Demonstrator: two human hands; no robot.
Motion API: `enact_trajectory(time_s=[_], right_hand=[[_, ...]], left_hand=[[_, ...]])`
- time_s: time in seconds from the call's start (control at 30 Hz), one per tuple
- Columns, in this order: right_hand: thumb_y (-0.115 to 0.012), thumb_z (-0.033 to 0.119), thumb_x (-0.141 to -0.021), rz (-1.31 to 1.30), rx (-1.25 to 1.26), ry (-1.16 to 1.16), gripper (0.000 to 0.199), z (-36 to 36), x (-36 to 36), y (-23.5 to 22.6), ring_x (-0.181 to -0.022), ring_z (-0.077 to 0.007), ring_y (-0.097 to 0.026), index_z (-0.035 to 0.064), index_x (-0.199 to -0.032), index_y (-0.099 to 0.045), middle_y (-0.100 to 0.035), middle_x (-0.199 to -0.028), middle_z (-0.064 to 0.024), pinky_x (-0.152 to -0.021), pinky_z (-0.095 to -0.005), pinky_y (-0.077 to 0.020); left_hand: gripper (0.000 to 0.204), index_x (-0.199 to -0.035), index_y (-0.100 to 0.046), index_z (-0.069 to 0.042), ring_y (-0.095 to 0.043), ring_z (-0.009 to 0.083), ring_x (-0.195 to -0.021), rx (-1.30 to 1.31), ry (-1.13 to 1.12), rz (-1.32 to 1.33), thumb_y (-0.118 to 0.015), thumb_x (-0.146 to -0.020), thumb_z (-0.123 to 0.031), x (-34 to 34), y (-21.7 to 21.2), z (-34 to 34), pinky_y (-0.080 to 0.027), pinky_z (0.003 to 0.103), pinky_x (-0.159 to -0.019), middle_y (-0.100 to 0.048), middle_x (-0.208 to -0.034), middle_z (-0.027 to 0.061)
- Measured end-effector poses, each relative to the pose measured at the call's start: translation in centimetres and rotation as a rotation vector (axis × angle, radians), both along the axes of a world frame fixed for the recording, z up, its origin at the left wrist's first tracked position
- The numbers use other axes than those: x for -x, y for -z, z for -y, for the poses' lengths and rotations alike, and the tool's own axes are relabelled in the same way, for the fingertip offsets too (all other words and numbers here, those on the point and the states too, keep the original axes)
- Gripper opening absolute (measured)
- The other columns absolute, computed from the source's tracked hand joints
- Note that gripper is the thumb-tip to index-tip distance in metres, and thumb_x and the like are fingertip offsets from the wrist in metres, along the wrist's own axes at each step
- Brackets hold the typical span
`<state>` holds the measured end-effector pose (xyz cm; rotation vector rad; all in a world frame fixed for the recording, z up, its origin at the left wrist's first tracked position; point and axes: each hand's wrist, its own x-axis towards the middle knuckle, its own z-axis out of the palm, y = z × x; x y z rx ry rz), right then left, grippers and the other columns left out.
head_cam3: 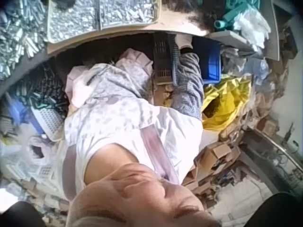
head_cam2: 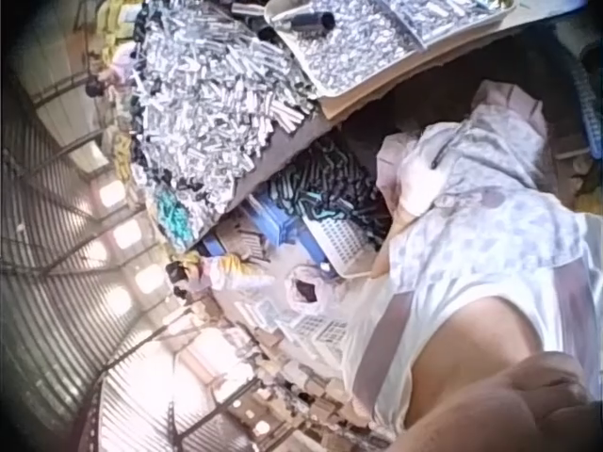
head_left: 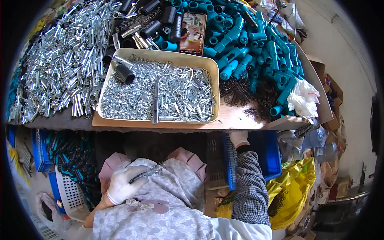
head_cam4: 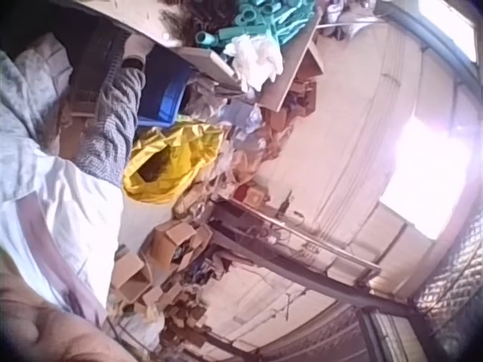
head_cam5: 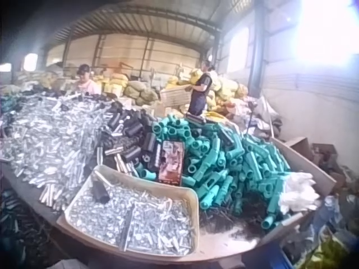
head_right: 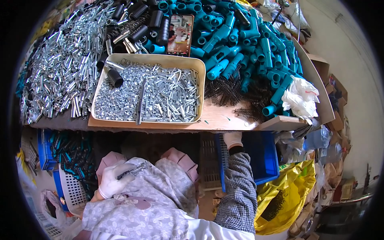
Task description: Manual assembly of industrial hardware parts including metal sleeves, springs, and plastic handles at a factory workbench.
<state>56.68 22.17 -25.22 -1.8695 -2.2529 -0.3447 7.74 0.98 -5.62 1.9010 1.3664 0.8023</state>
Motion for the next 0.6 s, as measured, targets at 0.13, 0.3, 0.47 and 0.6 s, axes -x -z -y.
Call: enact_trajectory(time_s=[0.13, 0.3, 0.47, 0.6], right_hand=[[-0.063, 0.023, -0.082, -0.052, 0.238, 0.06, 0.022, 3.4, 4.4, -6.4, -0.078, -0.0381, -0.069, 0.0038, -0.092, -0.07, -0.071, -0.082, -0.0162, -0.073, -0.0488, -0.0551], [-0.066, 0.005, -0.084, -1.444, 0.753, 0.264, 0.013, 13.1, 14.7, -17.1, -0.063, -0.0153, -0.067, -0.0026, -0.093, -0.061, -0.069, -0.079, -0.0097, -0.062, -0.0283, -0.0573], [-0.065, 0.006, -0.094, -2.329, 1.009, -0.189, 0.018, 17.7, 26.9, -17.6, -0.091, -0.0217, -0.067, 0.0048, -0.108, -0.056, -0.066, -0.105, -0.015, -0.083, -0.0372, -0.0585], [-0.065, 0.003, -0.093, -2.374, 1.225, -0.282, 0.021, 17.2, 32.7, -18.5, -0.096, -0.0258, -0.071, 0.0016, -0.112, -0.056, -0.065, -0.117, -0.0207, -0.084, -0.0372, -0.0605]], left_hand=[[0.03, -0.108, -0.068, 0.004, -0.07, 0.0281, -0.089, 0.151, -0.112, 0.062, -0.071, -0.08, -0.006, 1.0, 0.1, 1.1, -0.053, 0.034, -0.08, -0.071, -0.099, 0.0179], [0.041, -0.123, -0.063, -0.003, -0.068, 0.0326, -0.099, 0.237, -0.163, 0.088, -0.07, -0.084, -0.014, 1.2, 1.3, 0.6, -0.052, 0.036, -0.087, -0.07, -0.107, 0.0193], [0.054, -0.13, -0.058, 0.0, -0.067, 0.0334, -0.105, 0.152, -0.166, 0.182, -0.077, -0.081, -0.014, 0.3, -0.8, 0.2, -0.052, 0.039, -0.09, -0.066, -0.119, 0.02], [0.049, -0.126, -0.059, 0.006, -0.068, 0.0178, -0.083, 0.002, -0.455, 0.295, -0.072, -0.08, -0.005, 2.7, -3.8, 1.3, -0.054, 0.029, -0.079, -0.07, -0.097, 0.0158]])
